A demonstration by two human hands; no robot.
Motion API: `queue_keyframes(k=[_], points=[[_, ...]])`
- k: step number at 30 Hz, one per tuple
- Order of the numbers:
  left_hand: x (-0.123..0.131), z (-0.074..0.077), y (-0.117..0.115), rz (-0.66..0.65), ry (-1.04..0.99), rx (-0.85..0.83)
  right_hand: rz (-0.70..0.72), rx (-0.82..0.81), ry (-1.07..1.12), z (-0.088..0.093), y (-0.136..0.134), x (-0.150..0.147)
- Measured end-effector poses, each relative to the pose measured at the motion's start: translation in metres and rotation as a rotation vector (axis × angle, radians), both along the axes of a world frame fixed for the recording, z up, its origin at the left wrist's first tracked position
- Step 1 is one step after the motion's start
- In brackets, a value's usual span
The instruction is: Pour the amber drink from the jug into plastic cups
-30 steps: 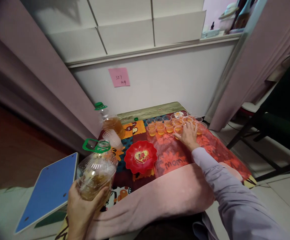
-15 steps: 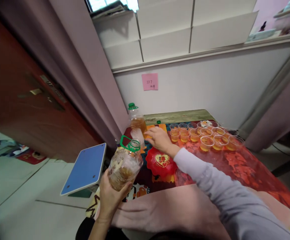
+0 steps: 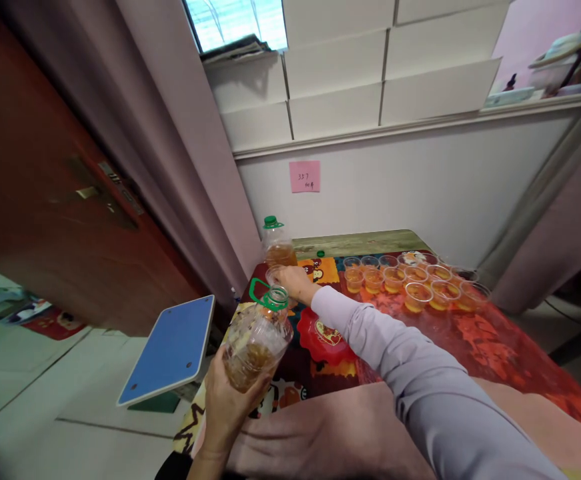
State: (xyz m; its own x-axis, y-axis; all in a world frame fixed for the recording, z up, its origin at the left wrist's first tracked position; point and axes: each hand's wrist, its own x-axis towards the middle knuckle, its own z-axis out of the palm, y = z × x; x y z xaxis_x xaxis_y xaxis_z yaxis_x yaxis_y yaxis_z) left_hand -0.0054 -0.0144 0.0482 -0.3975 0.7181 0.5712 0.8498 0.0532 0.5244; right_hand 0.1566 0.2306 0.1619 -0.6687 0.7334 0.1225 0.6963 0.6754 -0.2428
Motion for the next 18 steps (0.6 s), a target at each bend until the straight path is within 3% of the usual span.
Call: queue_keyframes(k=[4, 8, 13, 15, 18], points=[[0.000, 0.001, -0.001, -0.011, 0.000, 0.000, -0.069, 0.006, 0.097, 0.001, -0.001, 0.001], [0.000, 0.004, 0.000, -0.020, -0.013, -0.007, -0.109, 0.054, 0.231, 0.014, 0.005, 0.007], [-0.001, 0.008, 0.002, -0.019, -0.061, -0.035, -0.059, 0.310, 0.613, 0.026, 0.004, 0.057], [-0.001, 0.009, 0.003, -0.014, -0.077, -0.050, -0.039, 0.391, 0.682, 0.014, -0.008, 0.089], [0.000, 0.010, 0.004, -0.010, -0.087, -0.065, -0.070, 0.393, 0.611, -0.029, -0.036, 0.132]])
